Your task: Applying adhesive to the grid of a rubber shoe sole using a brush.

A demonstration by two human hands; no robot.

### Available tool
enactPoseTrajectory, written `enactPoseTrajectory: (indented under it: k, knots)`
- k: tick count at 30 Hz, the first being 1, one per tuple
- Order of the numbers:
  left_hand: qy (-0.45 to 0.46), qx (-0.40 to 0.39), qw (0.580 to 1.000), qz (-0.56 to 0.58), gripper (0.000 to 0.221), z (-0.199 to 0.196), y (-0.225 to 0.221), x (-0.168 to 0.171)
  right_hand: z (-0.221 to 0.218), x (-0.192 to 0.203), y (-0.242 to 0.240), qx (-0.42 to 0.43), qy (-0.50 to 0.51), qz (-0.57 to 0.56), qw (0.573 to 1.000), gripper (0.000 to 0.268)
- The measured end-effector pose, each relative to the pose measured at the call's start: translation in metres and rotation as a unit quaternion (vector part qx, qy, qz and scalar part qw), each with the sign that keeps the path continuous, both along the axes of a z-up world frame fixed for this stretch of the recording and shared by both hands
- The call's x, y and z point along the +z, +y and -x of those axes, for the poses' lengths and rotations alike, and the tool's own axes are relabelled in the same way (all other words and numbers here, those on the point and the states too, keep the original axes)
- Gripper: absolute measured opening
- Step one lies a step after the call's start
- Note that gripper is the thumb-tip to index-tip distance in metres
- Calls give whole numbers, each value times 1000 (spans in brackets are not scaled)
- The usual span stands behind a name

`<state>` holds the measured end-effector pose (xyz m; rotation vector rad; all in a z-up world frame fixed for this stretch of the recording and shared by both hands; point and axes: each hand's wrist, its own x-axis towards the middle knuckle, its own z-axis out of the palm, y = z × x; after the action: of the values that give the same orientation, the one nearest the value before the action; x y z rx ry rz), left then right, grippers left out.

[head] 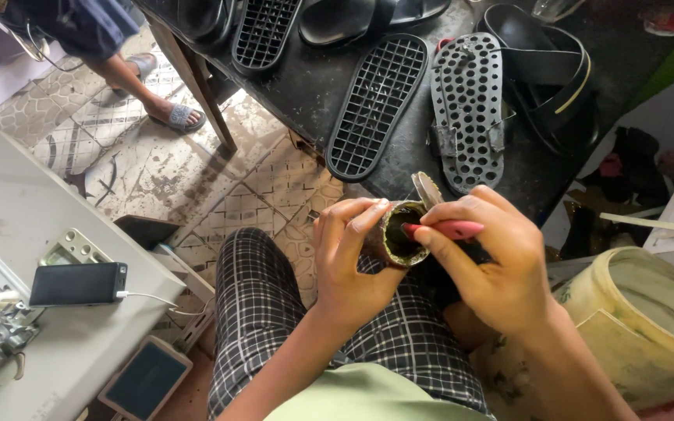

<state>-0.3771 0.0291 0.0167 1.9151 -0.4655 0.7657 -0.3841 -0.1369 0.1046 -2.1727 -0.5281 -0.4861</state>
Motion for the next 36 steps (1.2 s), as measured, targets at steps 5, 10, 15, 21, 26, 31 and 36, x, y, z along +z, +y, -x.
enactPoseTrajectory:
  k: [5,10,15,21,26,31,36]
  knots:
    - [-10,-17,1000,15,65,1,0,0,-3,-8,2,22,-46,34,998,18]
    - [-10,-23,1000,20,63,1,-1,1,-1,-8,5,-8,-58,25,998,16]
    - [-9,-22,1000,17,64,1,0,2,2,-15,0,-35,-29,-33,998,11]
    - [-3,-3,1000,12,67,0,1,-2,0,-23,-14,-79,90,-291,949,8]
    - [1,4,1000,-1,71,2,1,-3,-11,-28,-20,-85,133,-381,911,8]
    - [3,12,1000,-29,72,3,0,-1,-10,-36,-15,-76,151,-363,916,10]
    - [11,18,999,-24,71,3,0,-2,-5,-54,-14,-79,174,-460,867,9]
